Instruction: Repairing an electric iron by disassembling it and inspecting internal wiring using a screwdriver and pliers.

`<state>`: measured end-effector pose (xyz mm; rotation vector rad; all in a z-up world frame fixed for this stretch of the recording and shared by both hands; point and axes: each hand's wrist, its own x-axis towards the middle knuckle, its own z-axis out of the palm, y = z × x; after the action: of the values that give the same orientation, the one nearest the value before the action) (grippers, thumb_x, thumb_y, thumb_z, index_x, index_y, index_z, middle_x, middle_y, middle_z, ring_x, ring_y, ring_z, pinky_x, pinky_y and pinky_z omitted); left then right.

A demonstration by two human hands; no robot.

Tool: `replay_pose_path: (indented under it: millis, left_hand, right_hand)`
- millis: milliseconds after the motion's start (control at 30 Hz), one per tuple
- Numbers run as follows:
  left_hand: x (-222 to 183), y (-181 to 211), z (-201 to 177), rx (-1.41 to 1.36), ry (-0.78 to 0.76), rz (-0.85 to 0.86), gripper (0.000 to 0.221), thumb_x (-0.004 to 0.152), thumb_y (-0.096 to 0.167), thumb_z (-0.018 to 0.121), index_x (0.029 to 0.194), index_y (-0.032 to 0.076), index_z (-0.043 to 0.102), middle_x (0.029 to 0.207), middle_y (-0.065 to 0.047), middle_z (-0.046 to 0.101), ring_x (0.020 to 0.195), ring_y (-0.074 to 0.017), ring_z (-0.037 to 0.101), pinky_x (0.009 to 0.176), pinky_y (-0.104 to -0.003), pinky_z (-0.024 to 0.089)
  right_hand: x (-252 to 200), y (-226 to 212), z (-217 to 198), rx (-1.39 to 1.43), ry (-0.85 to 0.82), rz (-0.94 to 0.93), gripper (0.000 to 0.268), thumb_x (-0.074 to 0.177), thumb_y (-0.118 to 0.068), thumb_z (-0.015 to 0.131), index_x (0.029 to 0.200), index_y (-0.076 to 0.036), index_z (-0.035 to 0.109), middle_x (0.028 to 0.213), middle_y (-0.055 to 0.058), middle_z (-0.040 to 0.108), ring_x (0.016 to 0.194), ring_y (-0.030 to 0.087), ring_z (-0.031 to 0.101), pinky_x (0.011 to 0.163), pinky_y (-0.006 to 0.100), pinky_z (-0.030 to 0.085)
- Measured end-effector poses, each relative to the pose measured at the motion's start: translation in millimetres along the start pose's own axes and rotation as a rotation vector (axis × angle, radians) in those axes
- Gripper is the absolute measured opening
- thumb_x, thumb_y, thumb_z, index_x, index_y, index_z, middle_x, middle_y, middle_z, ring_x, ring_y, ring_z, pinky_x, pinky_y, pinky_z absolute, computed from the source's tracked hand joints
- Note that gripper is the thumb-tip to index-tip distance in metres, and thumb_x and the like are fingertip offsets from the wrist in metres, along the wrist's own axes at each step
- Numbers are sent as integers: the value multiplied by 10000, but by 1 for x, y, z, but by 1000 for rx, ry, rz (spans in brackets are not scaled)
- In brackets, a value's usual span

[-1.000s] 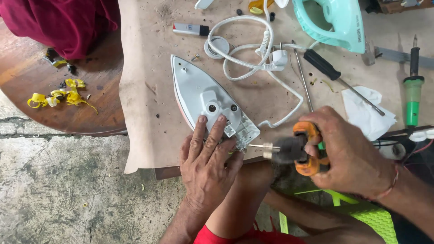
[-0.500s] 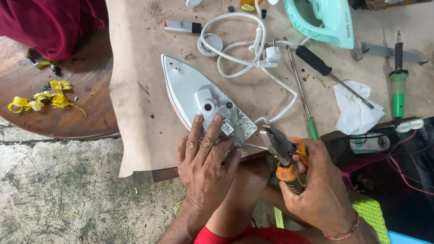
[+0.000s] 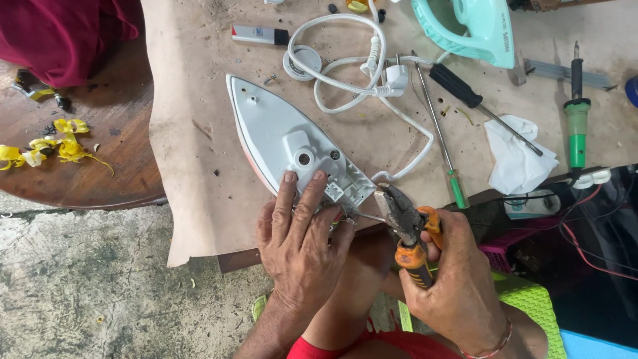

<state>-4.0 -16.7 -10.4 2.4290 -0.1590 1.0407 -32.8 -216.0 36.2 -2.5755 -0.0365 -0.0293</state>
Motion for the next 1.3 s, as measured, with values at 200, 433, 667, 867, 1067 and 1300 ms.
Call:
replay_pose_path:
  millis: [200, 433, 667, 867, 1067, 1300]
  left_hand:
    - [-1, 0, 3, 2, 24, -4, 130, 937, 247, 782, 895, 203, 668, 1351, -3, 683, 1323, -336, 619, 1016, -433, 441]
    - [-2, 1, 4, 29, -16, -47, 137, 856, 274, 819, 891, 217, 699, 1377, 27, 671, 1363, -303, 583, 1024, -438, 430]
    - [1, 3, 2, 45, 8, -25, 104, 913, 297, 795, 953, 218, 739, 1361, 10, 677, 1338, -318, 603, 991, -430, 453]
    - [-6, 2, 4, 41, -51, -25, 127, 887, 296, 819, 973, 219, 766, 1428, 21, 627, 1395, -311, 543, 1048, -462, 419]
    - [-4, 3, 5, 29, -33, -12, 142, 941, 302, 804, 891, 198, 722, 1406, 31, 646, 1381, -308, 559, 1050, -462, 393]
    - [-1, 4, 0, 15, -89, -18, 136, 949, 290, 775, 945, 160, 738, 1391, 14, 652, 1385, -320, 543, 1017, -480, 413]
  right_hand:
    - [3, -11, -4, -44, 2, 53, 608, 761, -155, 735, 1323, -91, 513, 896, 23, 647, 787, 278, 755, 625, 425, 587]
    - [6, -29, -11, -196, 45, -222, 698, 726, -138, 794, 1334, -17, 472, 1100, 143, 573, 962, 327, 673, 772, 433, 585]
    - [10, -25, -15, -223, -22, -155, 688, 712, -201, 822, 1288, -59, 475, 1141, 112, 576, 1065, 332, 679, 745, 486, 591]
    - [11, -22, -14, -268, -50, -135, 680, 701, -234, 840, 1254, -88, 473, 1064, 99, 576, 975, 335, 687, 697, 497, 585]
    - [13, -12, -8, -251, -40, -170, 637, 712, -136, 764, 1276, -68, 474, 1072, 109, 570, 978, 316, 675, 683, 467, 580]
    - [19, -16, -15, -275, -118, -152, 674, 707, -171, 797, 1284, -70, 462, 1123, 114, 582, 1044, 287, 701, 748, 489, 600]
